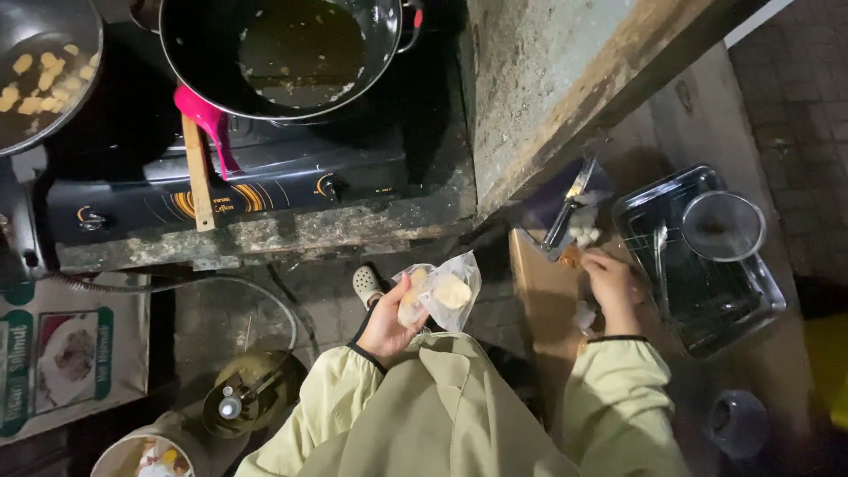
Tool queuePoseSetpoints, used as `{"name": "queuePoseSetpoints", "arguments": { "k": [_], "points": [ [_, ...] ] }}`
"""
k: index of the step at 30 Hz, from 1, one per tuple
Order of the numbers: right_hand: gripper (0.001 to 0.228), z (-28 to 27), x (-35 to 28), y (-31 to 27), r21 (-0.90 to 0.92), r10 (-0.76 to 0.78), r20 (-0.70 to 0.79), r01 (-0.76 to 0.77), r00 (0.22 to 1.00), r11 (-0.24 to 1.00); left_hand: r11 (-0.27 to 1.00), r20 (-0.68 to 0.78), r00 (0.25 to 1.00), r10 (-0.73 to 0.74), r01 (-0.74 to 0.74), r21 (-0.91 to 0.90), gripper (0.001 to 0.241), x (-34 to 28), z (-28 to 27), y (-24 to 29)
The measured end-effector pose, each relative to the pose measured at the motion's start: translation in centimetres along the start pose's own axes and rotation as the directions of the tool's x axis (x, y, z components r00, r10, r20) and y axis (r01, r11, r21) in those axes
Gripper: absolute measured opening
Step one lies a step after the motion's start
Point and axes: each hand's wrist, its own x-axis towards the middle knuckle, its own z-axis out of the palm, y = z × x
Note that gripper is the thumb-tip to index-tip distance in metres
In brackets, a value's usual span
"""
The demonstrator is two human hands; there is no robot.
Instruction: Frying ingredients from small plastic bags in a pan and stirring them with a spatula on a gas stove.
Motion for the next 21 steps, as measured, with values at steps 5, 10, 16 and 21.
{"name": "queuePoseSetpoints", "arguments": {
  "k": [5,10,16,21],
  "points": [
    [0.027,-9.3,-17.3,-14.3,0.567,-0.203,-0.065,0.204,0.977,0.798,0.994,0.054,0.994,0.094,-0.097,0.059,0.041,1.9,-2.5,-0.3],
    [0.028,-8.1,-23.9,-16.6,0.719,-0.607,0.14,0.341,0.782,0.606,0.953,0.136,0.977,0.167,-0.195,0.231,0.029,2.0,-1.3,-1.3],
    [0.026,-3.0,-24.8,-15.7,0.634,-0.662,0.143,0.446,0.736,0.632,0.848,0.264,0.932,0.247,-0.34,0.406,0.03,6.2,-3.4,-1.6],
    [0.027,-1.9,-24.6,-15.0,0.555,-0.516,0.174,0.349,0.839,0.755,0.795,0.355,0.912,0.206,-0.367,0.483,0.037,1.5,0.7,-0.1]
  ]
}}
